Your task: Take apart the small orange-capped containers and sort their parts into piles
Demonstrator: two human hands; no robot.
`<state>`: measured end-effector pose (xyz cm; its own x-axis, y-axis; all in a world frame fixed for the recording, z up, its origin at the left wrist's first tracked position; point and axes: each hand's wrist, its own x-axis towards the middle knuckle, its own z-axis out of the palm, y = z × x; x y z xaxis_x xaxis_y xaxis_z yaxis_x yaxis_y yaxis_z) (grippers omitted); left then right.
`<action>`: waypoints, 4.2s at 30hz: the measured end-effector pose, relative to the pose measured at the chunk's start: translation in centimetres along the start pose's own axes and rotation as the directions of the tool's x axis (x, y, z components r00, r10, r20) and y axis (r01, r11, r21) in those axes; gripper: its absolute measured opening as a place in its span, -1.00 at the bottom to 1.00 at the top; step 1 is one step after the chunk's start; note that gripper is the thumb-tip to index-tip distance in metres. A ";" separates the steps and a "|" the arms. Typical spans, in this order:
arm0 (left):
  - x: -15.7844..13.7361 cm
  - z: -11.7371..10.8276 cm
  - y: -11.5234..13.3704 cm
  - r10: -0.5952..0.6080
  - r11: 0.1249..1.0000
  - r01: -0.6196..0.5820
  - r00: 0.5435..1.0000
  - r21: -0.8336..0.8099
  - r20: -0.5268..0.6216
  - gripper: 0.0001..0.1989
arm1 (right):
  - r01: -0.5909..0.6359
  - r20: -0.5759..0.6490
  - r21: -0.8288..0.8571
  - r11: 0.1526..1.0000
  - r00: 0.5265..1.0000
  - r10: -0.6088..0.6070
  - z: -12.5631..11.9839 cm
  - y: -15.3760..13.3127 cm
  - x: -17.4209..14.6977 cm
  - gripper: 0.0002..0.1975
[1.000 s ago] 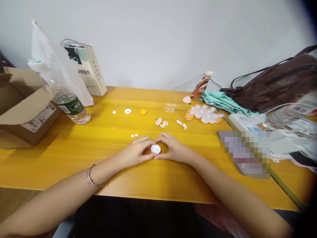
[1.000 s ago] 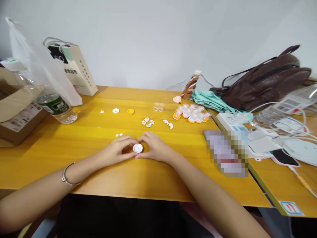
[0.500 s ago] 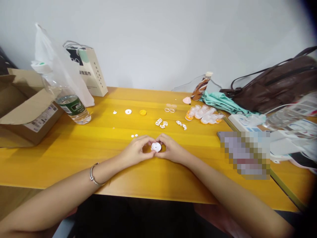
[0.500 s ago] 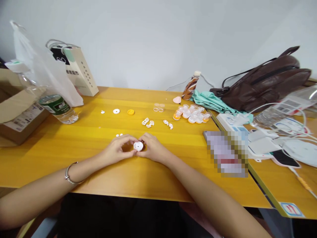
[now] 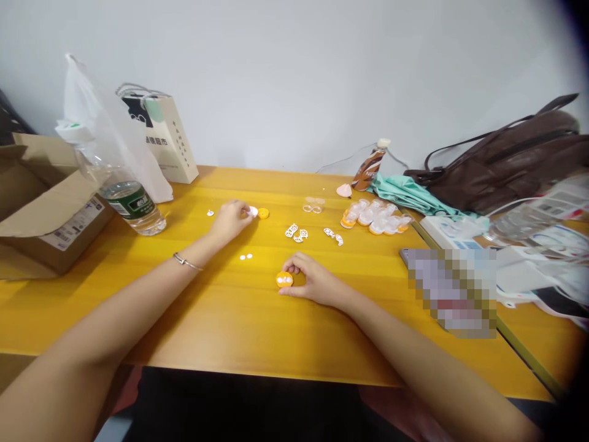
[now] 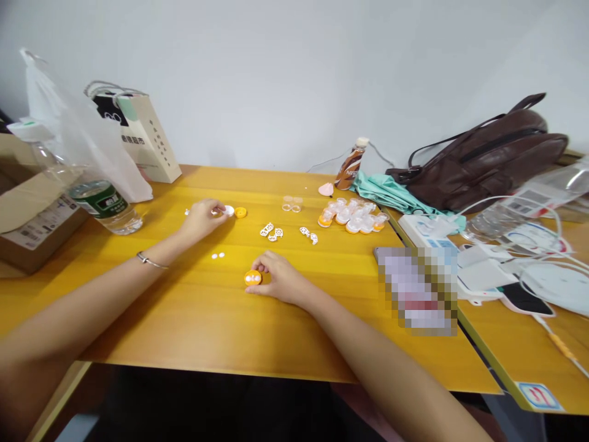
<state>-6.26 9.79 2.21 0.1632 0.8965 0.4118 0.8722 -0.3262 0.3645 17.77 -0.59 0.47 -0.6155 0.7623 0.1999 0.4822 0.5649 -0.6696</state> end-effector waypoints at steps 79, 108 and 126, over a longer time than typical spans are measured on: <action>-6.2 -3.1 1.4 0.454 0.869 -0.447 0.891 -0.211 -0.018 -0.80 | -0.047 0.057 0.032 0.998 0.997 0.045 -0.3 -0.1 -0.1 -0.67; -9.5 -0.5 7.4 0.293 0.927 -0.165 0.879 -0.337 0.376 -0.88 | -0.136 0.071 0.072 0.988 0.989 0.131 0.5 -0.6 0.2 -0.67; -8.4 -1.6 4.5 0.571 0.820 -0.567 0.802 -0.077 0.175 -0.81 | -0.154 0.104 0.073 0.985 0.984 0.146 0.1 -0.7 0.2 -0.69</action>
<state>-4.43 0.30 1.74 0.7092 0.5857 0.3925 0.5878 -0.7986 0.1297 17.22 -0.84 0.87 -0.5998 0.7997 0.0249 0.5242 0.4163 -0.7429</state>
